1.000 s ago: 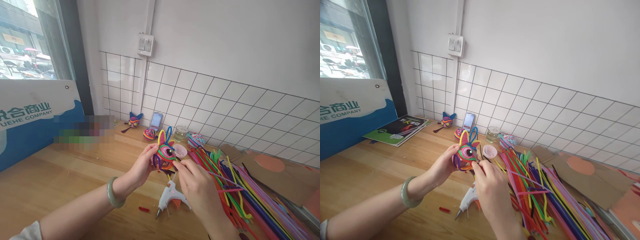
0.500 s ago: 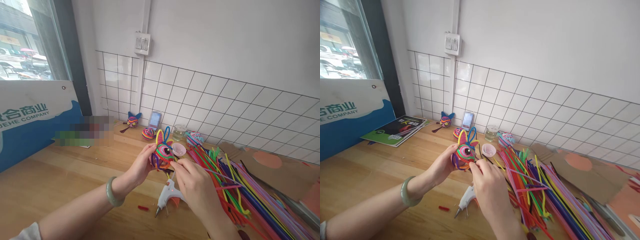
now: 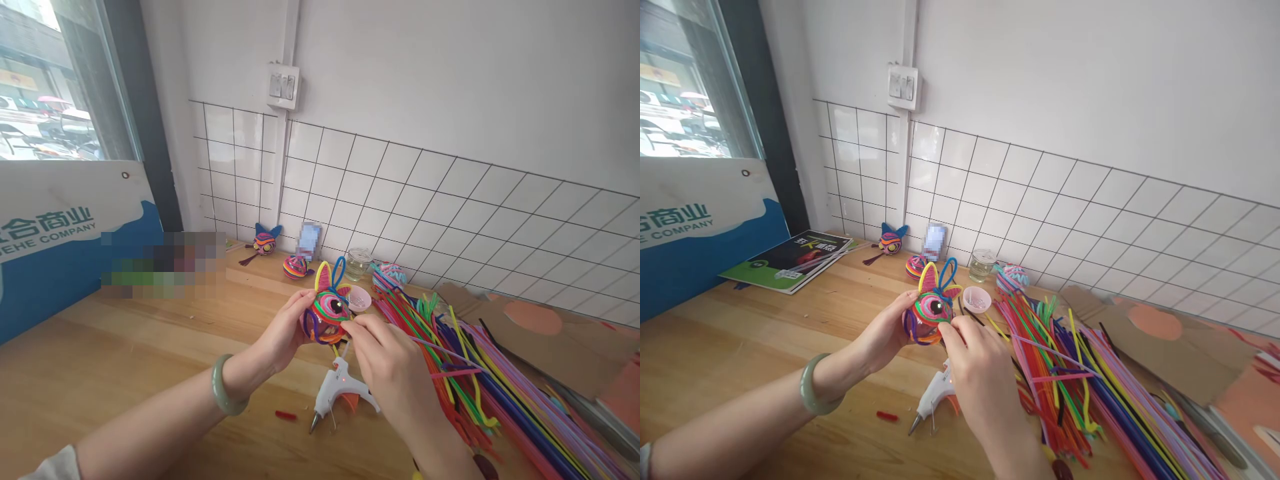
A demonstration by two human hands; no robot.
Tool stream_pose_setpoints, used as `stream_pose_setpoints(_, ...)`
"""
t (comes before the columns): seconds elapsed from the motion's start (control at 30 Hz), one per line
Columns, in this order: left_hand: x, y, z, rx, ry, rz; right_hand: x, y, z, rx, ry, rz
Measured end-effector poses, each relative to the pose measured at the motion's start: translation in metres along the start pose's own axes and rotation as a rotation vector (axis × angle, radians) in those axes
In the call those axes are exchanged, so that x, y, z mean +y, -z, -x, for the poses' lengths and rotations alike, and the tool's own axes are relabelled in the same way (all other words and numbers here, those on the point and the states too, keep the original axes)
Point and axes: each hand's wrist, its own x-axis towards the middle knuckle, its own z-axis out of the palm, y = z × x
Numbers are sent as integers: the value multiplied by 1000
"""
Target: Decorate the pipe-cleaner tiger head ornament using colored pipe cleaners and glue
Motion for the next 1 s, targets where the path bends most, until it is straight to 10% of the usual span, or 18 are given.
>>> stream_pose_setpoints(1.0,-5,2,-3,12,56,-26,2,3,-2,10,69,36)
